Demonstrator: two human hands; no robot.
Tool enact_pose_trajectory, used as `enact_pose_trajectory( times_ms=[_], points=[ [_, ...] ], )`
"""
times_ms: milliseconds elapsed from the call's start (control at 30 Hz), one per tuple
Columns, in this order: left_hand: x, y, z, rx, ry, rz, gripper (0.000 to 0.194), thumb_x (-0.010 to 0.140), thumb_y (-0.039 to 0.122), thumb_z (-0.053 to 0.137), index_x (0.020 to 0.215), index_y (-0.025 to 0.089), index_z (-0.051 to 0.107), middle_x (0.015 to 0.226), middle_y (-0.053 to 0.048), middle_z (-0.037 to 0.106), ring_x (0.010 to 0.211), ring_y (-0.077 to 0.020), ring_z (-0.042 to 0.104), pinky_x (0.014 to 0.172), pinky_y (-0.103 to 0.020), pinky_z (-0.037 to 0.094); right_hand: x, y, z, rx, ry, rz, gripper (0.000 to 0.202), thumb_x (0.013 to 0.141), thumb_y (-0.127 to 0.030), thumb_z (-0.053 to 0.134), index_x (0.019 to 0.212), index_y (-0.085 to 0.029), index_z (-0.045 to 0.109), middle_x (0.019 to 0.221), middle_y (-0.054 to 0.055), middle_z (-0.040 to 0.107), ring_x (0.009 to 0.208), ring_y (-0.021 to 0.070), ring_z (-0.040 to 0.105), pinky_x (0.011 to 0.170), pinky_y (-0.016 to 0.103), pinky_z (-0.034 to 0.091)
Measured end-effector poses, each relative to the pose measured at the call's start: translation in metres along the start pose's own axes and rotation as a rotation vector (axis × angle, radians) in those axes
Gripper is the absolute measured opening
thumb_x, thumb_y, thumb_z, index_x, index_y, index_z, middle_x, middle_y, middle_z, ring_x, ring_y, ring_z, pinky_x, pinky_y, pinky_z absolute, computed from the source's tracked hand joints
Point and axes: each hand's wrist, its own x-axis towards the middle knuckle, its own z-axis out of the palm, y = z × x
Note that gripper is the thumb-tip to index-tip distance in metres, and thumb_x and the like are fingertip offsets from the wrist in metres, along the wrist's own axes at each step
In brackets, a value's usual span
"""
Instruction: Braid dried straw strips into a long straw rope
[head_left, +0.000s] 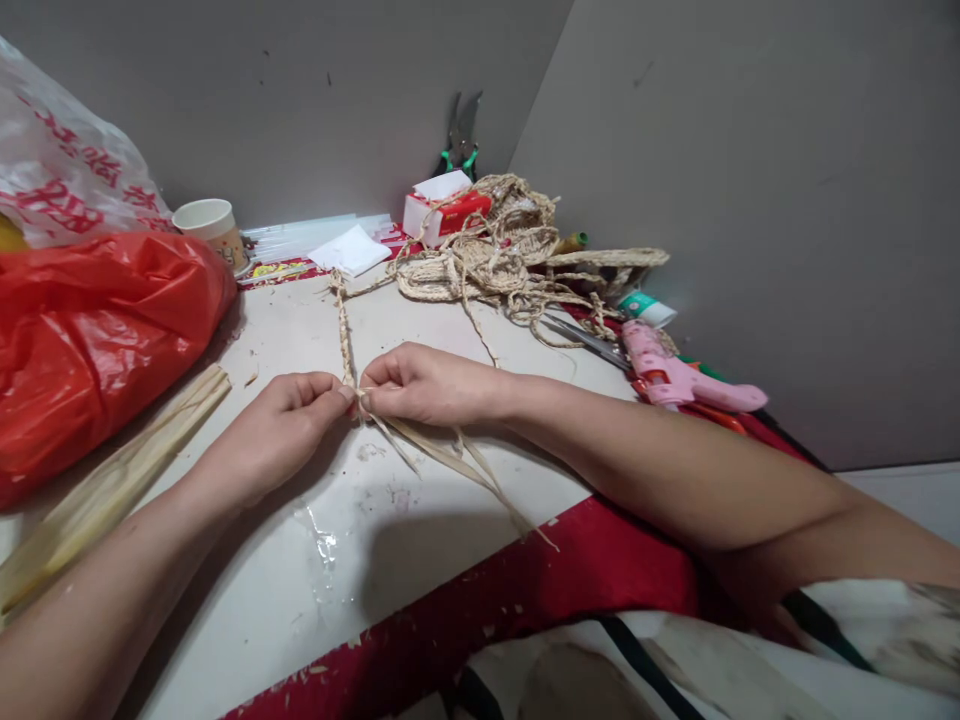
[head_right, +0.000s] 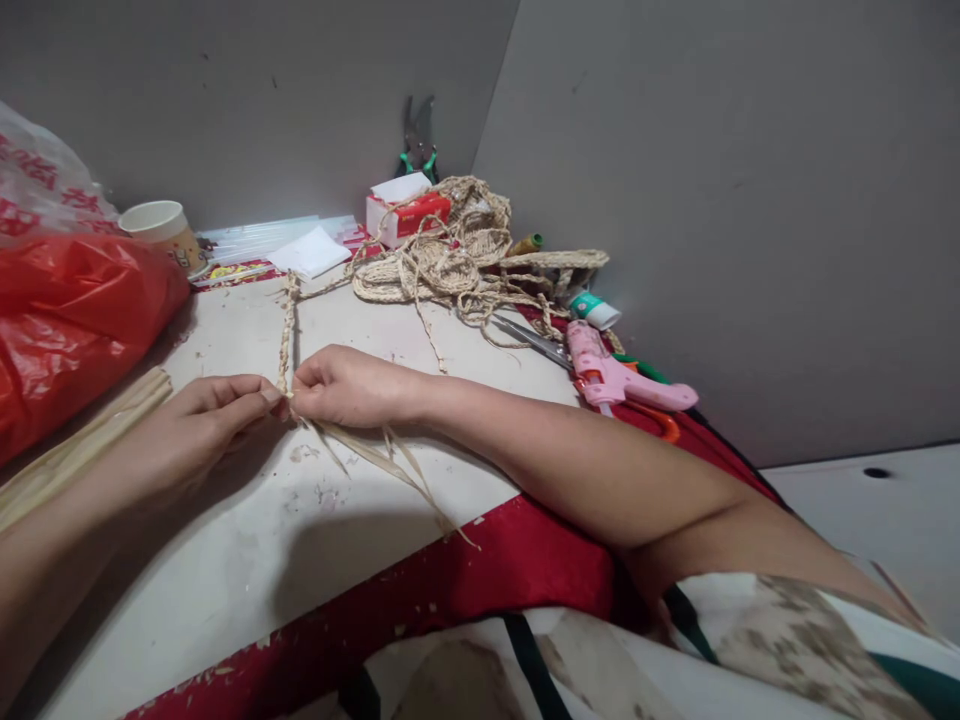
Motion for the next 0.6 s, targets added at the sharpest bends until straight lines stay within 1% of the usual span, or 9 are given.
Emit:
enact_pose_trajectory(
  times_ms=[100, 167, 233, 267, 333, 400, 467, 533, 600],
  points=[
    [0.001, 0.0, 0.003, -0.082, -0.01, -0.03, 0.028, 0.08, 0.039, 0.055, 0.065, 0.016, 0.054, 0.05, 0.005, 0.038, 0.043, -0.0058, 0.026, 0.04, -0.019, 0.019, -0.003, -0.005, 0.0, -0.23, 0.059, -0.046, 0.014, 0.08, -0.016, 0.048, 0.07, -0.01, 0.056, 0.057, -0.003, 0.045, 0.053, 0.0052, 0.036, 0.051, 0.019, 0.028],
    [0.0, 0.001, 0.005, -0.106, 0.003, -0.046, 0.027, 0.079, 0.039, 0.057, 0.065, 0.016, 0.054, 0.05, 0.006, 0.038, 0.042, -0.0053, 0.025, 0.039, -0.019, 0.017, -0.005, -0.009, -0.002, -0.363, 0.071, -0.077, 0.016, 0.08, -0.015, 0.047, 0.069, -0.01, 0.057, 0.059, -0.002, 0.046, 0.055, 0.0061, 0.037, 0.053, 0.02, 0.028],
    [0.0, 0.002, 0.006, -0.114, 0.012, -0.063, 0.027, 0.079, 0.039, 0.057, 0.066, 0.015, 0.054, 0.048, 0.006, 0.036, 0.041, -0.0049, 0.023, 0.039, -0.019, 0.016, -0.007, -0.011, -0.006, -0.449, 0.081, -0.093, 0.018, 0.08, -0.016, 0.047, 0.067, -0.01, 0.057, 0.058, -0.002, 0.045, 0.055, 0.0063, 0.036, 0.054, 0.022, 0.027],
    [-0.001, 0.002, 0.006, -0.117, 0.017, -0.071, 0.027, 0.079, 0.039, 0.057, 0.066, 0.015, 0.055, 0.047, 0.006, 0.035, 0.041, -0.0048, 0.023, 0.038, -0.019, 0.015, -0.008, -0.013, -0.008, -0.461, 0.087, -0.094, 0.019, 0.081, -0.017, 0.047, 0.066, -0.01, 0.056, 0.056, -0.002, 0.044, 0.054, 0.0062, 0.035, 0.053, 0.022, 0.026],
    [-0.001, 0.002, 0.007, -0.137, 0.025, -0.079, 0.027, 0.078, 0.038, 0.058, 0.064, 0.015, 0.054, 0.046, 0.007, 0.034, 0.04, -0.0043, 0.022, 0.038, -0.019, 0.014, -0.011, -0.015, -0.008, -0.406, 0.071, -0.078, 0.024, 0.084, -0.022, 0.045, 0.065, -0.01, 0.055, 0.054, -0.003, 0.041, 0.052, 0.0059, 0.033, 0.052, 0.022, 0.025],
    [0.0, 0.002, 0.007, -0.204, 0.024, -0.083, 0.027, 0.077, 0.034, 0.06, 0.059, 0.015, 0.051, 0.046, 0.007, 0.033, 0.04, -0.0038, 0.021, 0.038, -0.019, 0.014, -0.014, -0.017, -0.003, -0.293, 0.022, -0.048, 0.028, 0.087, -0.027, 0.04, 0.069, -0.011, 0.056, 0.053, -0.003, 0.041, 0.05, 0.006, 0.033, 0.049, 0.021, 0.025],
    [0.001, 0.001, 0.007, -0.316, 0.001, -0.104, 0.028, 0.076, 0.03, 0.061, 0.056, 0.016, 0.047, 0.044, 0.007, 0.031, 0.039, -0.0035, 0.019, 0.037, -0.019, 0.012, -0.017, -0.019, 0.005, -0.243, -0.014, -0.023, 0.029, 0.087, -0.026, 0.037, 0.07, -0.011, 0.056, 0.053, -0.002, 0.041, 0.049, 0.0064, 0.034, 0.049, 0.021, 0.026],
    [0.002, 0.001, 0.008, -0.425, -0.035, -0.147, 0.03, 0.076, 0.027, 0.06, 0.054, 0.017, 0.044, 0.042, 0.008, 0.029, 0.038, -0.0035, 0.019, 0.037, -0.02, 0.012, -0.019, -0.019, 0.014, -0.336, 0.006, -0.028, 0.026, 0.085, -0.021, 0.038, 0.065, -0.012, 0.053, 0.053, -0.002, 0.042, 0.049, 0.0069, 0.034, 0.05, 0.022, 0.026],
    [0.002, 0.0, 0.008, -0.501, -0.065, -0.183, 0.033, 0.078, 0.026, 0.059, 0.052, 0.017, 0.041, 0.042, 0.008, 0.027, 0.037, -0.0034, 0.018, 0.037, -0.02, 0.012, -0.019, -0.017, 0.022, -0.503, 0.052, -0.063, 0.024, 0.082, -0.019, 0.039, 0.062, -0.013, 0.051, 0.055, 0.0, 0.045, 0.051, 0.0078, 0.034, 0.052, 0.023, 0.027]
  ],
)
